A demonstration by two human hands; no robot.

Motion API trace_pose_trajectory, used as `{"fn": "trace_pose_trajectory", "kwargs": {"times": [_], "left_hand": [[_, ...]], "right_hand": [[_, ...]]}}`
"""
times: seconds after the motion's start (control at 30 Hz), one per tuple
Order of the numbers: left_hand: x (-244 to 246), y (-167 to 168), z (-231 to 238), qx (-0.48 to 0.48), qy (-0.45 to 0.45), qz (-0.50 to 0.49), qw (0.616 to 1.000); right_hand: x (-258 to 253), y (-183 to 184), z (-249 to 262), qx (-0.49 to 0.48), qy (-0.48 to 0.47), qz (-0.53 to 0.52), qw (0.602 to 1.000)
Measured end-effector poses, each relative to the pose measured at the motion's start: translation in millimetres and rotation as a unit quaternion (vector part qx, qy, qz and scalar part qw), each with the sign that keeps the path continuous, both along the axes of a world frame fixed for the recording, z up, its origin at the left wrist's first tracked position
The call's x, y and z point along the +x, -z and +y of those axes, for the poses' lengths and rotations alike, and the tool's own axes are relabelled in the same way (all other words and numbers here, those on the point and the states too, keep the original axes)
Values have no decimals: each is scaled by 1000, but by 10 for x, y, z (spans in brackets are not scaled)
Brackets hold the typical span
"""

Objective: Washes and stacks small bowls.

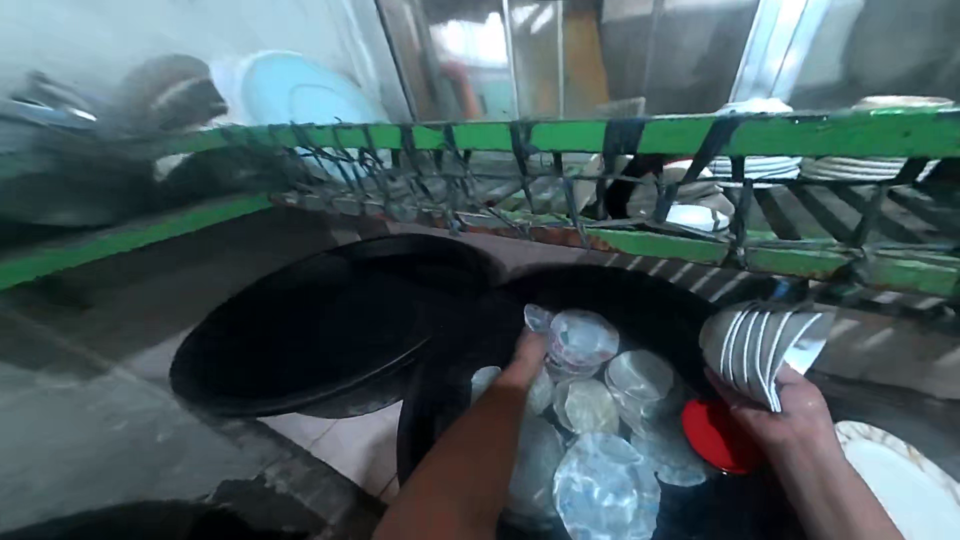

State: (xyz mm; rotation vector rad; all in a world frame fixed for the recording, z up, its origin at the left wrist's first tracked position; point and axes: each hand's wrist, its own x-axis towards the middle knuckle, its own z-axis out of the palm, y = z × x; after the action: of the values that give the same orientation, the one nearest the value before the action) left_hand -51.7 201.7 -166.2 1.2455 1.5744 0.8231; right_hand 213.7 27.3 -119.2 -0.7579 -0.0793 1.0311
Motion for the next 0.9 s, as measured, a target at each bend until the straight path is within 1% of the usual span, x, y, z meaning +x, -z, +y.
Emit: {"fn": "trace_pose_trajectory", "kwargs": {"times": [0.1, 0.17, 0.27, 0.33, 0.43, 0.53, 0.63, 0.7, 0.73, 0.8, 0.83, 0.9], "left_hand": [[102, -102, -13, -33, 6, -96, 995], [150, -130, -70, -42, 17, -124, 991], [215, -168, -158, -86, 36, -174, 980], [229, -202, -214, -105, 64, -194, 973], [143, -367, -405, -105, 131, -148, 975], [-9, -403, -561, -70, 224, -57, 970], [-126, -463, -720, -80, 298, 54, 950], [-161, -522, -830, -55, 328, 133, 934], [-173, -589, -895, -42, 336, 156, 928], [-180, -730, -1049, 6, 346, 158, 925], [-151, -781, -1118, 33, 348, 129, 928], [-18, -880, -1227, 48, 357, 42, 932]], "right_hand": [[-4, 18, -6, 8, -6, -7, 1000], [-17, 8, -18, 0, -9, -12, 1000], [-31, 0, -19, -12, -13, -19, 1000], [-20, 19, -8, -9, -22, -28, 999], [-9, 49, 0, -12, -34, -51, 998], [5, 65, 4, -2, -48, -60, 997], [14, 85, 7, -5, -52, -77, 996], [-24, 60, -19, -16, -59, -95, 994], [-54, 43, -46, -21, -71, -102, 992], [-97, 38, -80, -39, -100, -116, 987], [-111, 26, -89, -49, -118, -135, 983], [-131, -5, -101, -50, -156, -185, 969]]}}
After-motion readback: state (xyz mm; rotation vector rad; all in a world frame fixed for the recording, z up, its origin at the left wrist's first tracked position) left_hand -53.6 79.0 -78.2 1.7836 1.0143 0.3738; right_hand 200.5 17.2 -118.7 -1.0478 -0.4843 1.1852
